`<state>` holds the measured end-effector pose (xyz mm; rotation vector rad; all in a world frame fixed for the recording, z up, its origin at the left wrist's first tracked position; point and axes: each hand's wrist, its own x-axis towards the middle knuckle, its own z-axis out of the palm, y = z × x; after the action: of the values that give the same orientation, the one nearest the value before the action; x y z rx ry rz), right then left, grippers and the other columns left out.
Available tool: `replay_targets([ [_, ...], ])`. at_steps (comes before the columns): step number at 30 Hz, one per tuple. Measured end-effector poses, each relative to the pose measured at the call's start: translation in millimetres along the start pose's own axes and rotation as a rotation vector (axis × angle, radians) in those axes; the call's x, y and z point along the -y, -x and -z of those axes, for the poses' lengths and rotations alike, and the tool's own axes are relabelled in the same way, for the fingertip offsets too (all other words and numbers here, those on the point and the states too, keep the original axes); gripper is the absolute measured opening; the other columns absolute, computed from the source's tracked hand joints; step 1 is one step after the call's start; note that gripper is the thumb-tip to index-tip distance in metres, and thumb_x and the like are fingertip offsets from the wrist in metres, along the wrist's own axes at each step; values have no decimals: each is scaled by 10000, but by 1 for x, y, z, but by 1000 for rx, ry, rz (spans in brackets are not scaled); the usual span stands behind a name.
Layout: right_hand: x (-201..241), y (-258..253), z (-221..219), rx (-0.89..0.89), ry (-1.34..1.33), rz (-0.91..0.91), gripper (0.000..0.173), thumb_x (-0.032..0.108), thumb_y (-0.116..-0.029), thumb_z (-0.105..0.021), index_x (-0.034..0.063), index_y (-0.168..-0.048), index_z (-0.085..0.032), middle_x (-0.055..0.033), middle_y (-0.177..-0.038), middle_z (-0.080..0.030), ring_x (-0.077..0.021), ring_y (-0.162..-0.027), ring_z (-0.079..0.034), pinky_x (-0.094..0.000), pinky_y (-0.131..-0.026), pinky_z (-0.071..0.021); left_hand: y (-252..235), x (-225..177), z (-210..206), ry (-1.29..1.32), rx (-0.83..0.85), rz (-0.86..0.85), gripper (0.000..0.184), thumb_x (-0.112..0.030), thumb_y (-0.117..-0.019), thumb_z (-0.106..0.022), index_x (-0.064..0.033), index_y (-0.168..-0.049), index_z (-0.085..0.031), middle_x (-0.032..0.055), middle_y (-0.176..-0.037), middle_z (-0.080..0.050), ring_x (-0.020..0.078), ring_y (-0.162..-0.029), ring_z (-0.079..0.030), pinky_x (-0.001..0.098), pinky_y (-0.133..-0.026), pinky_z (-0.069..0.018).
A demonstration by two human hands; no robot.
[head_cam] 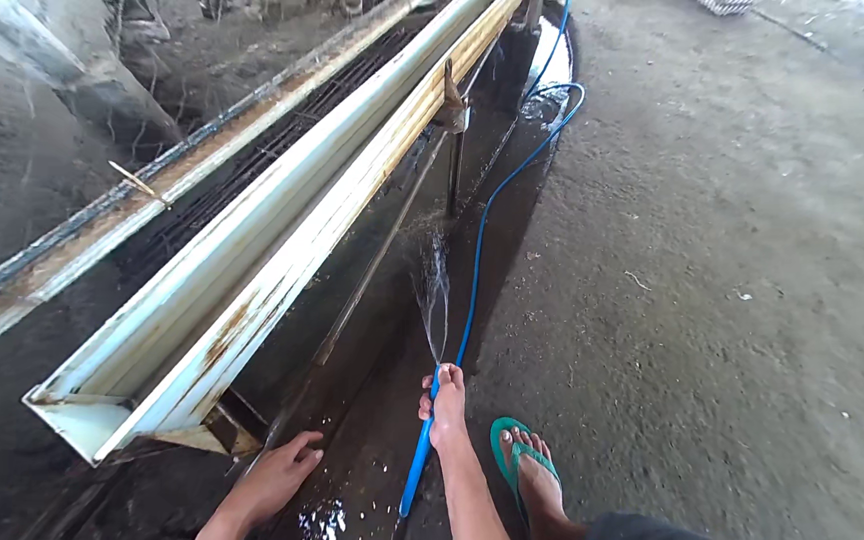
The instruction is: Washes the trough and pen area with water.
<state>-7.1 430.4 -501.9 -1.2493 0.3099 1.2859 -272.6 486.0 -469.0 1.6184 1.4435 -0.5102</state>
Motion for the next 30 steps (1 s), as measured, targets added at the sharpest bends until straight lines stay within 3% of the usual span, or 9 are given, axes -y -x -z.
replay_targets([
  [30,39,0,13,-66,-67,155,220,227,-1149,-314,73,-1252,-433,-55,-725,-559,-62,-371,-360,-192,-333,-311,-2,9,-1,15,-12,8,449,-310,-1086,-521,-102,-1484,-511,213,-1279,-663,367,-1177,-649,560,-1054,-468],
])
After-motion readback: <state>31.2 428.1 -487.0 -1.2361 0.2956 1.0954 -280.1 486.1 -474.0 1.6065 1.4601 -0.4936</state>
